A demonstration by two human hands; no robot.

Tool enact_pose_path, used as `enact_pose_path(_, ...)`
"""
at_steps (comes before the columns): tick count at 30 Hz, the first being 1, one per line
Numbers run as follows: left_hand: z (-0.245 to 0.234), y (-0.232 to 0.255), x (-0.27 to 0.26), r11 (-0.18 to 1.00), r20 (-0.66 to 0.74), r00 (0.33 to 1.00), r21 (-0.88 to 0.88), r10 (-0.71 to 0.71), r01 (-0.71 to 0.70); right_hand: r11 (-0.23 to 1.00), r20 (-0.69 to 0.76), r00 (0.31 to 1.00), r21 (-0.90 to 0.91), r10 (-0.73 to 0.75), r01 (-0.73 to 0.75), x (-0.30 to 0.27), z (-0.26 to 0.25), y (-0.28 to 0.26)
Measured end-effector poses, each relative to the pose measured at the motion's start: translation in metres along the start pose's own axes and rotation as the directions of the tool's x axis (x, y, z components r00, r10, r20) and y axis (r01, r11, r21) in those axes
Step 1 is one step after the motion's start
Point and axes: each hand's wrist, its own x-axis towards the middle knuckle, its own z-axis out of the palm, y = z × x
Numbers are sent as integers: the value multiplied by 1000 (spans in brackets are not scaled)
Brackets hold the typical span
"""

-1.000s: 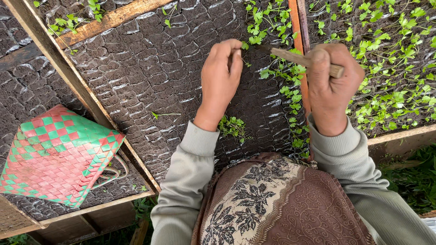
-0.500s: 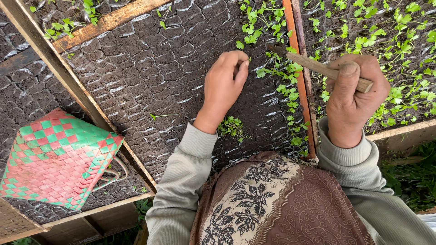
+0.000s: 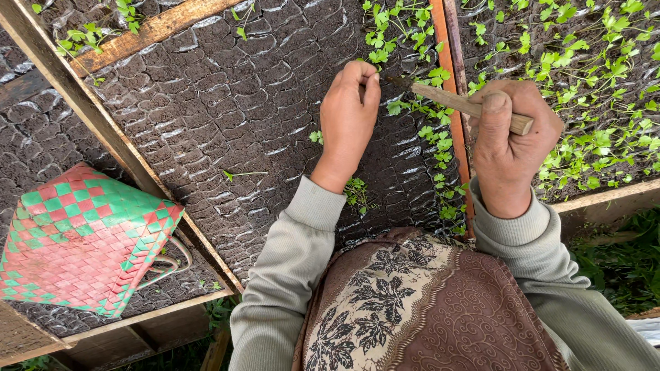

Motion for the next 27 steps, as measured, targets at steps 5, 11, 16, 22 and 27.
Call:
enact_pose_path(5,1,-2,0,1000,3,1000,9,-2,2,999,15,999,-10,-48,48,2,11,7)
enact_pose_path(11,-28,1,-16,996,-52,999,-94,0,-5,996,-32,996,24,-81,82,-2,-3,7)
enact_pose_path(16,-61,-13,-58,994,-117,991,-82,68,-78,994,-211,973,-78,-92,77,-20,-37,-12)
enact_pose_path(22,-68,-33,-100,994,-127,992,-107,-24,10,994,-140,984,-16,-114,113,-21,-29,-12)
enact_pose_path(27,-53,-13,-95,993,-53,992,5,114,-114,996,-213,973,-4,-86,87,-22,-33,-15)
